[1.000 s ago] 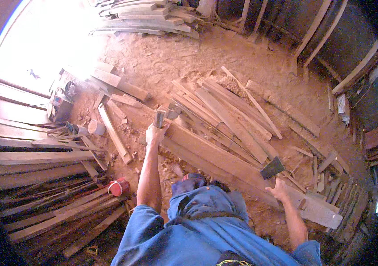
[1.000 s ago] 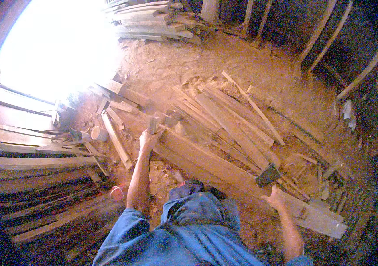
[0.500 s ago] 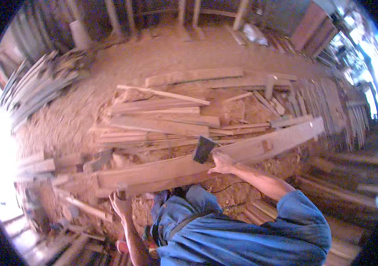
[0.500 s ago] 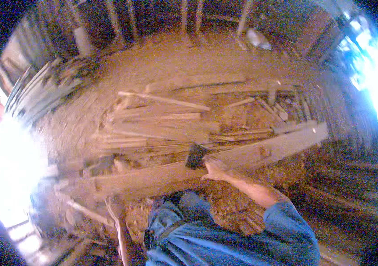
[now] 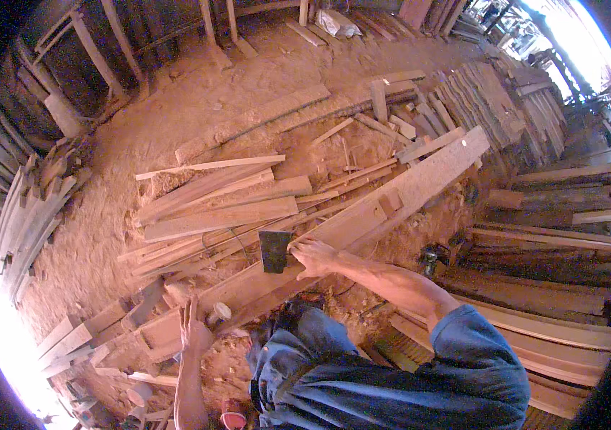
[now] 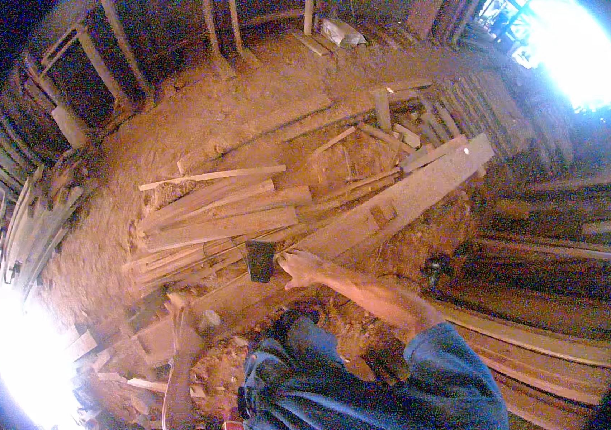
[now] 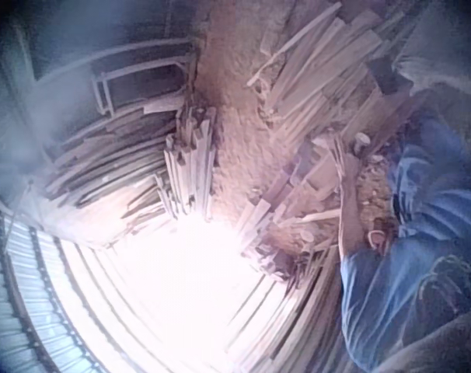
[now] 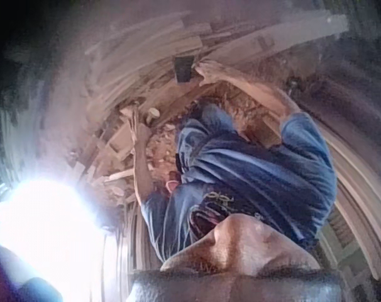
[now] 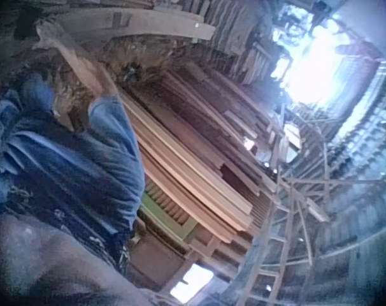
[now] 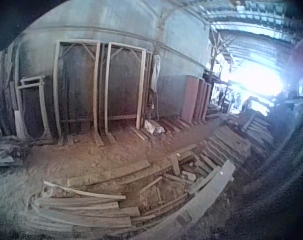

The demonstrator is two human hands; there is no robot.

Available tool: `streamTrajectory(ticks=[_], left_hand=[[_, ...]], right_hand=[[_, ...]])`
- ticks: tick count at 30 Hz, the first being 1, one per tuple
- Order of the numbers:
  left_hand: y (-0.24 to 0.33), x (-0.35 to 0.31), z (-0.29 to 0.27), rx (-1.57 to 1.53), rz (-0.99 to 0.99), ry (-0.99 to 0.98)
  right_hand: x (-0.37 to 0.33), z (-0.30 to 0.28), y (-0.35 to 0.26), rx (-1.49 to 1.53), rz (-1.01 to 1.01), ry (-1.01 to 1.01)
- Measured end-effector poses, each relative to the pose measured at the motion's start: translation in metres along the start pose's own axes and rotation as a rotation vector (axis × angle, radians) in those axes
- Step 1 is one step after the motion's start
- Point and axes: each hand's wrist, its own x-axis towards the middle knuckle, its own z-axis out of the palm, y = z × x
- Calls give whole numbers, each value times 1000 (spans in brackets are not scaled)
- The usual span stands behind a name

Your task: The person uses a circular saw to cut a plank of wood, then uses a chisel and mallet to shape the cut piece. The person handles the wood and tools directly, performing cuts and chiseling actions in a workshop environment.

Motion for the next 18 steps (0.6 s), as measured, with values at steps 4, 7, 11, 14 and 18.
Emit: streamTrajectory(ticks=[4, 7, 11, 14, 18], left_hand=[[2, -12, -1, -50, 18, -33], [8, -27, 4, -180, -42, 4], [8, -43, 16, -172, -52, -39], [5, -41, 20, -147, -124, -125], [4, -16, 9, -177, -132, 3]], right_hand=[[-17, -11, -17, -131, -56, -32], [-47, -5, -29, -127, -65, -34], [-60, 12, -33, -51, -56, -40], [-46, 19, -28, -20, -49, -88], [-10, 11, -11, -27, -49, -108]])
